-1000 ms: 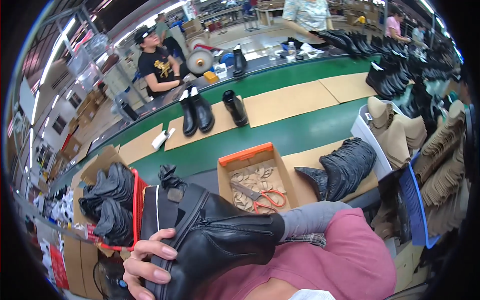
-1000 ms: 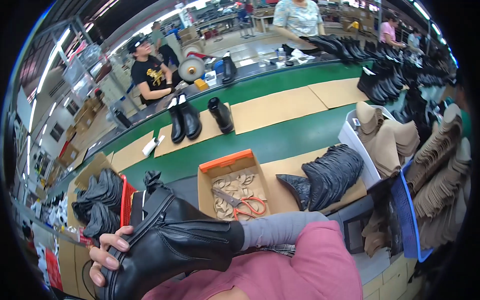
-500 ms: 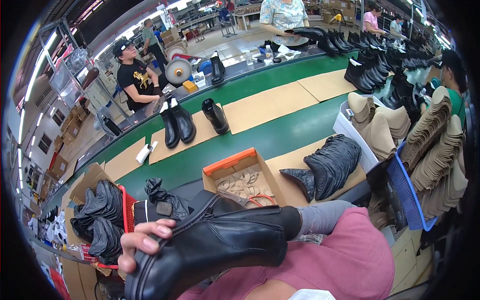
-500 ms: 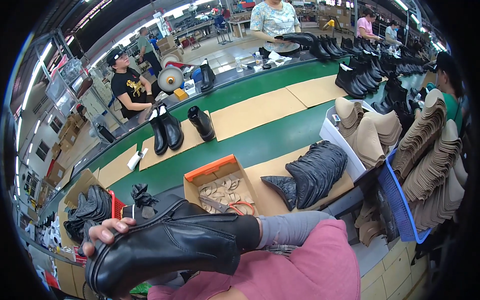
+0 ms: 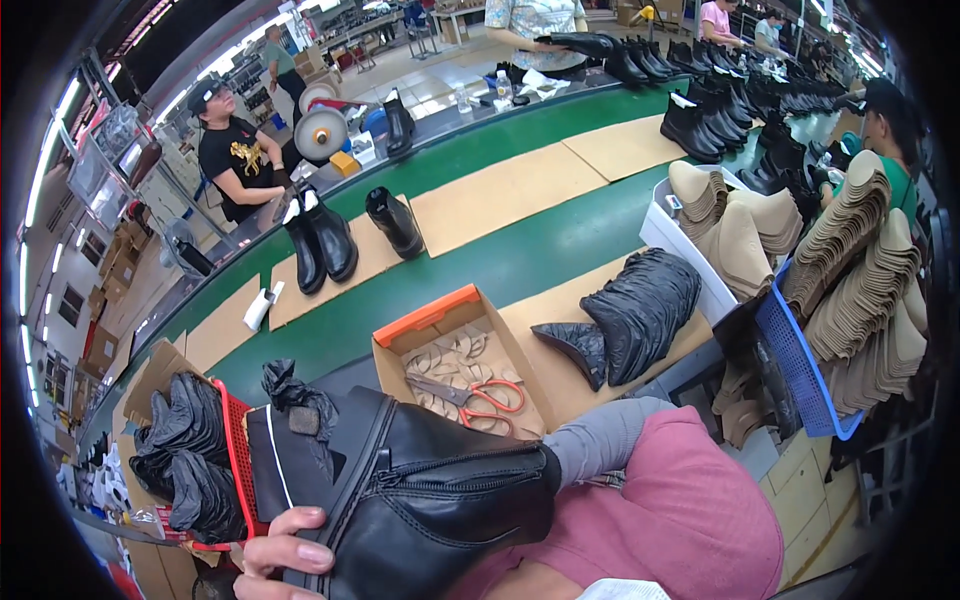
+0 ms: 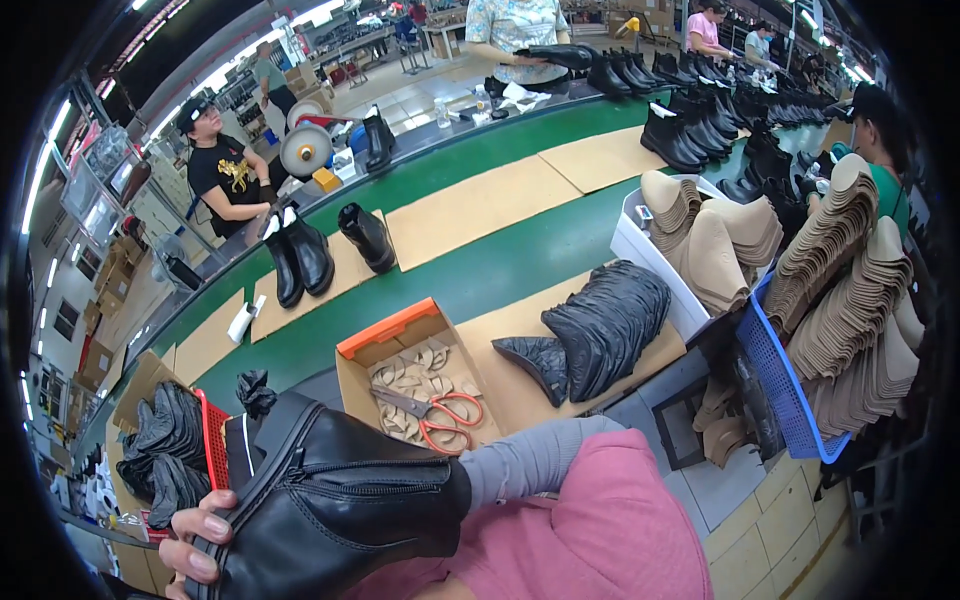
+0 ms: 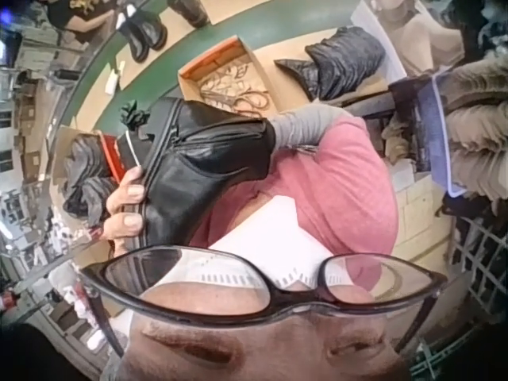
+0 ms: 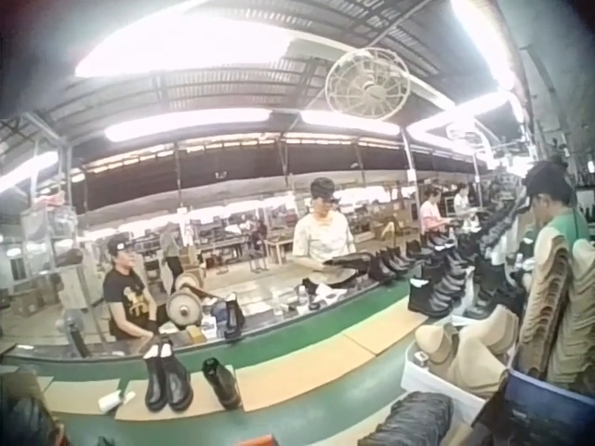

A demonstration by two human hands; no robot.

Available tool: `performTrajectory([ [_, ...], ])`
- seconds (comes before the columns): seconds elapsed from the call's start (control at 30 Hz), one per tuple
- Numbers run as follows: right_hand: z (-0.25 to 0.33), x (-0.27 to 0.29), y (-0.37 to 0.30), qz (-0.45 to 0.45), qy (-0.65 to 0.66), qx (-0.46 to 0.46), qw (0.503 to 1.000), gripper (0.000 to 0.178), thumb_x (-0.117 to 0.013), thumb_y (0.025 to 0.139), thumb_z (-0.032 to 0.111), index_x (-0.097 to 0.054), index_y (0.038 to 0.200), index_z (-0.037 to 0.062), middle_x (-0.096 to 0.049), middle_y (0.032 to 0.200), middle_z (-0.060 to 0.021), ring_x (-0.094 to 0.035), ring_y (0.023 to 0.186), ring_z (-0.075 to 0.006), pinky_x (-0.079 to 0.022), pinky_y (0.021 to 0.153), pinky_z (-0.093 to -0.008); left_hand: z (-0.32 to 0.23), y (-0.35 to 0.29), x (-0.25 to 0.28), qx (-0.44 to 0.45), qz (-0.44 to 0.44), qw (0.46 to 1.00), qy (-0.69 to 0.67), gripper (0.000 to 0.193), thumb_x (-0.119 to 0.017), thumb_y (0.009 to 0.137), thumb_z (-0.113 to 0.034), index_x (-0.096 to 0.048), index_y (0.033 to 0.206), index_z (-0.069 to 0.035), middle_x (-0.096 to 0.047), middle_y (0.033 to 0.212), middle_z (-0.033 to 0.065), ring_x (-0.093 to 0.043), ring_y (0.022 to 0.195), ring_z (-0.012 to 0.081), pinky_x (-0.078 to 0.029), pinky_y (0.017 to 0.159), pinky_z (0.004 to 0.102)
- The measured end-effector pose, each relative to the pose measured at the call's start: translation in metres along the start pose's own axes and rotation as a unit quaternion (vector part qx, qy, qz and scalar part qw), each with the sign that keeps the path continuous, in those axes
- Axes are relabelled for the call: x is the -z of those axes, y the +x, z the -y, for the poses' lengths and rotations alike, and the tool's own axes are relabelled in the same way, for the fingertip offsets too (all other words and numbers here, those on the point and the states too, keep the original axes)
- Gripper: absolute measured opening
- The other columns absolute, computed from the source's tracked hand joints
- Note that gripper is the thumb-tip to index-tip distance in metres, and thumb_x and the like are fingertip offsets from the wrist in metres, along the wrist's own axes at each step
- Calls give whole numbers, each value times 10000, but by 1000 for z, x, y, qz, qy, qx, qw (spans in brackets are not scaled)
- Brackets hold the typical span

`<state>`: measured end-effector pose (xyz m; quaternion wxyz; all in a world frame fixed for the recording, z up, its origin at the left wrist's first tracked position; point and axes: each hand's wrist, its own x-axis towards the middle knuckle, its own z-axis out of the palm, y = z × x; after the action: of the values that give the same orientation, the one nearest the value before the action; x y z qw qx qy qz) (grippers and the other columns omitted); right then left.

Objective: Trimming excess material from leather shoe uppers with scissors and inspecting finished boots.

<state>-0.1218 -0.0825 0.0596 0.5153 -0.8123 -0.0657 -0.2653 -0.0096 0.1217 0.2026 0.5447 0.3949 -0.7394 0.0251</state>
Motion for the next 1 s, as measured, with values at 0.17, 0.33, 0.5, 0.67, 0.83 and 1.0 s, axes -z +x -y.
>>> performTrajectory([
  [0.17, -2, -3, 37, 32, 7, -2, 999, 653, -707, 794, 120, -433, 1379, 23, -533, 1305, -148, -511, 1213, -275, -386, 1061, -363, 41, -6, -13, 8, -117, 983, -140, 382, -422, 969, -444, -550, 1251, -220, -513, 1114, 139, -515, 1016, 432, -403, 894, 678],
  [0.33, 0, 4, 53, 110, 29, 42, 993, 637, -696, 803, 115, -435, 1377, 23, -528, 1309, -155, -505, 1218, -285, -384, 1063, -370, 67, -4, -22, -30, -217, 969, -113, 487, -469, 958, -418, -469, 1302, -73, -534, 1089, 256, -562, 981, 457, -465, 908, 601],
  [0.5, -10, 26, 23, 153, 35, 74, 985, 620, -684, 812, 111, -437, 1374, 23, -522, 1313, -163, -500, 1224, -294, -381, 1065, -377, 73, -3, 1, -34, -184, 971, -150, 459, -500, 966, -369, -455, 1329, -93, -527, 1120, 265, -563, 1017, 461, -465, 910, 609],
  [0.67, -12, 51, -13, 188, 30, 96, 977, 604, -672, 821, 106, -439, 1372, 23, -516, 1317, -170, -495, 1229, -303, -379, 1067, -384, 65, -4, 26, -60, -147, 967, -201, 568, -596, 922, -380, -425, 1401, -129, -489, 1221, 239, -504, 1134, 465, -413, 1003, 593],
  [0.83, -4, 44, 22, 199, 18, 109, 974, 588, -660, 830, 101, -441, 1370, 23, -511, 1321, -178, -489, 1235, -313, -377, 1069, -392, 72, -7, 44, -63, -96, 965, -234, 997, -800, 665, -582, -384, 1438, -110, -459, 1277, 247, -465, 1201, 456, -397, 1028, 546],
  [1.0, -6, 28, 59, 194, 4, 116, 974, 572, -648, 840, 97, -443, 1368, 24, -505, 1325, -185, -484, 1241, -322, -375, 1071, -399, 90, -6, 34, -49, -65, 960, -267, 1145, -821, 583, -642, -364, 1421, -10, -428, 1295, 287, -461, 1204, 442, -401, 1012, 512],
])
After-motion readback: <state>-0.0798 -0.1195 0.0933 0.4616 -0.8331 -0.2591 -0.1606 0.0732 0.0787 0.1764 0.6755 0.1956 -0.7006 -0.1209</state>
